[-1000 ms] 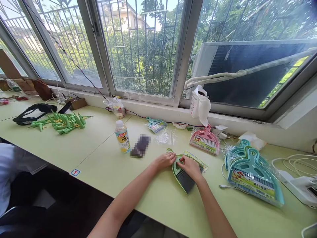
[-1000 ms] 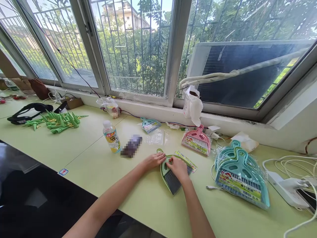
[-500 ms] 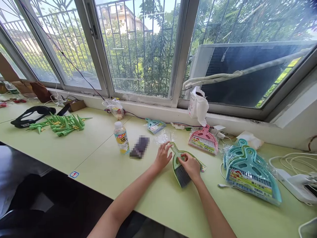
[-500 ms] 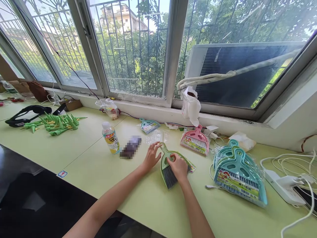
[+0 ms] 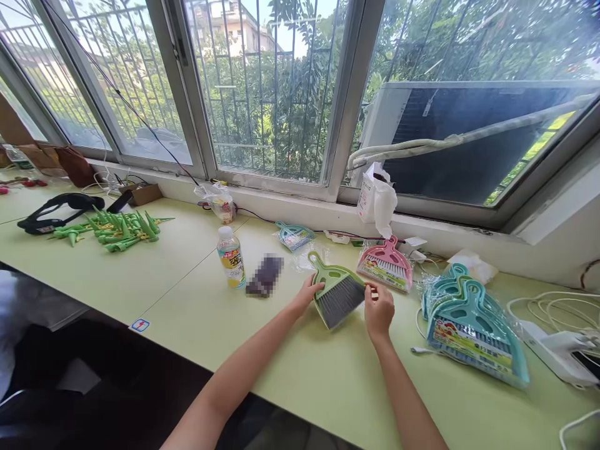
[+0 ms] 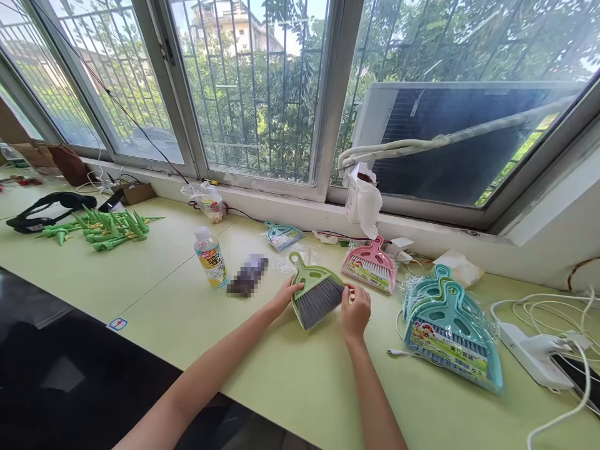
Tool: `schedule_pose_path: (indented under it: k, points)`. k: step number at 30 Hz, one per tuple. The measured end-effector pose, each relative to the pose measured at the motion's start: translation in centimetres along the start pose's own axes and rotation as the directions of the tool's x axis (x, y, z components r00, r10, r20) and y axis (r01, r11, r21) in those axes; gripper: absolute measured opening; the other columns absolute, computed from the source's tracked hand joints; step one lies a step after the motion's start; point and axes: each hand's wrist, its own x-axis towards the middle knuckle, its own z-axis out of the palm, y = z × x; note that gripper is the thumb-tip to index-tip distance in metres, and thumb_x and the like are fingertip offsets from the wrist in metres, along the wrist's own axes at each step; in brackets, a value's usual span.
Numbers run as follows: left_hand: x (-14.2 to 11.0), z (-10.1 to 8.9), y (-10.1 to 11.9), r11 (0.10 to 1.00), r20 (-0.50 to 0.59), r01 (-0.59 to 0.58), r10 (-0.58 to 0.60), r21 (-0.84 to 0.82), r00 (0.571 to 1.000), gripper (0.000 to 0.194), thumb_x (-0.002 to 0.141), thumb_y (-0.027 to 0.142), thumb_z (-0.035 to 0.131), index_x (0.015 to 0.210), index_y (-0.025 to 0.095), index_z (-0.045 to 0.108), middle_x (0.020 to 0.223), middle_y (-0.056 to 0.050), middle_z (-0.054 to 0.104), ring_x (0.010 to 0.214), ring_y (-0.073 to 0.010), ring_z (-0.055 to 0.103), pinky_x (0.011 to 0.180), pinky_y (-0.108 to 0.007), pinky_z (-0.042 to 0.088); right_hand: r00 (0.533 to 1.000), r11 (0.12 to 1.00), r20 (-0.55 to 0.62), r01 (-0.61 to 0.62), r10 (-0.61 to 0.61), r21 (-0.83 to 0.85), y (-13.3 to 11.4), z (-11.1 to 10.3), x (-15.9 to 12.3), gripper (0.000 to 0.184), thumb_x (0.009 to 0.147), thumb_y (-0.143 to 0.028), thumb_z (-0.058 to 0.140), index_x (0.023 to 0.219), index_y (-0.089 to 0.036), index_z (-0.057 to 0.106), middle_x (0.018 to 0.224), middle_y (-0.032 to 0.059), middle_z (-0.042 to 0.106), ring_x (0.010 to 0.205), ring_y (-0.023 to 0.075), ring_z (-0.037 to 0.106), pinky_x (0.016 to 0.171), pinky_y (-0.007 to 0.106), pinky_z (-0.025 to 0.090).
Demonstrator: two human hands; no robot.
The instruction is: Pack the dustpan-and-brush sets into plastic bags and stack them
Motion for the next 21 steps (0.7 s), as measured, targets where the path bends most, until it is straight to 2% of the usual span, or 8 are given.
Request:
schedule_pose_path:
  k: [2,4,7,9,12,17,21]
  points:
    - [0.3,-0.9,0.5,0.995,-0.096,0.034,-0.043,-0.091,0.994,0.043,0.073,0.027,0.068,0.113,0.018,0.055,0.103,-0.006,0.066,0.093,-0.0193,0.062,0.081,-0.03,0.049,0.998,0.99,0.068,0.004,0.005,-0.14,1.5,0.4,0.1,0.047,0.089,-0.043,0.033,0.11,-0.013,0.063,0.117,0.0163,0.06,0.112,0.028,0.051,0.095,0.04,0.037]
    - [0.6,-1.7,0.9,0.988,-0.141,0.067,-0.088,-0.142,0.986,0.045,0.072,0.027,0.07,0.112,0.018,0.055,0.102,-0.007,0.066,0.089,-0.0182,0.063,0.076,-0.028,0.051,0.968,0.954,0.238,-0.004,0.08,-0.301,2.6,1.2,-0.3,0.051,0.088,-0.041,0.037,0.123,-0.011,0.057,0.136,0.019,0.048,0.13,0.0321,0.036,0.104,0.047,0.028]
    - [1.0,-2.5,0.8,0.981,-0.107,0.109,-0.127,-0.162,0.986,0.053,0.063,0.023,0.078,0.11,0.018,0.054,0.099,-0.006,0.065,0.086,-0.0178,0.064,0.076,-0.03,0.052,0.881,0.887,0.436,0.044,0.183,-0.46,3.4,2.4,-1.2,0.056,0.089,-0.039,0.038,0.136,-0.009,0.044,0.148,0.0201,0.03,0.139,0.0345,0.019,0.108,0.054,0.016]
    - [1.2,-2.7,0.5,0.978,-0.055,0.109,-0.121,-0.18,0.991,0.061,0.057,0.017,0.081,0.11,0.019,0.053,0.1,-0.006,0.064,0.088,-0.0178,0.063,0.079,-0.031,0.052,0.855,0.874,0.484,0.082,0.185,-0.478,3.6,2.7,-1.5,0.054,0.091,-0.035,0.034,0.139,-0.01,0.04,0.15,0.0201,0.026,0.14,0.0328,0.017,0.108,0.056,0.014]
    - [1.3,-2.7,0.0,0.974,-0.019,0.087,-0.093,-0.209,0.995,0.067,0.052,0.012,0.082,0.111,0.02,0.051,0.103,-0.006,0.063,0.091,-0.0176,0.062,0.084,-0.032,0.05,0.859,0.896,0.493,0.104,0.139,-0.433,3.9,2.6,-1.3,0.049,0.092,-0.03,0.033,0.135,-0.011,0.045,0.148,0.0188,0.031,0.139,0.0297,0.022,0.108,0.052,0.019]
    - [1.4,-2.5,-0.1,0.974,-0.036,0.092,-0.101,-0.206,0.994,0.066,0.053,0.011,0.08,0.111,0.02,0.05,0.104,-0.005,0.062,0.092,-0.0182,0.062,0.086,-0.035,0.05,0.89,0.956,0.451,0.08,0.059,-0.282,4.5,2.0,-0.2,0.038,0.084,-0.019,0.044,0.116,-0.014,0.062,0.127,0.0131,0.058,0.12,0.0234,0.05,0.102,0.034,0.034]
    - [1.2,-2.5,0.2,0.975,-0.039,0.104,-0.114,-0.194,0.993,0.067,0.054,0.01,0.079,0.113,0.02,0.049,0.111,-0.008,0.061,0.098,-0.0202,0.061,0.087,-0.036,0.05,0.901,0.965,0.418,0.003,0.111,-0.262,4.6,1.7,0.4,0.042,0.072,-0.018,0.056,0.113,-0.01,0.063,0.112,0.015,0.064,0.106,0.0242,0.058,0.094,0.031,0.04]
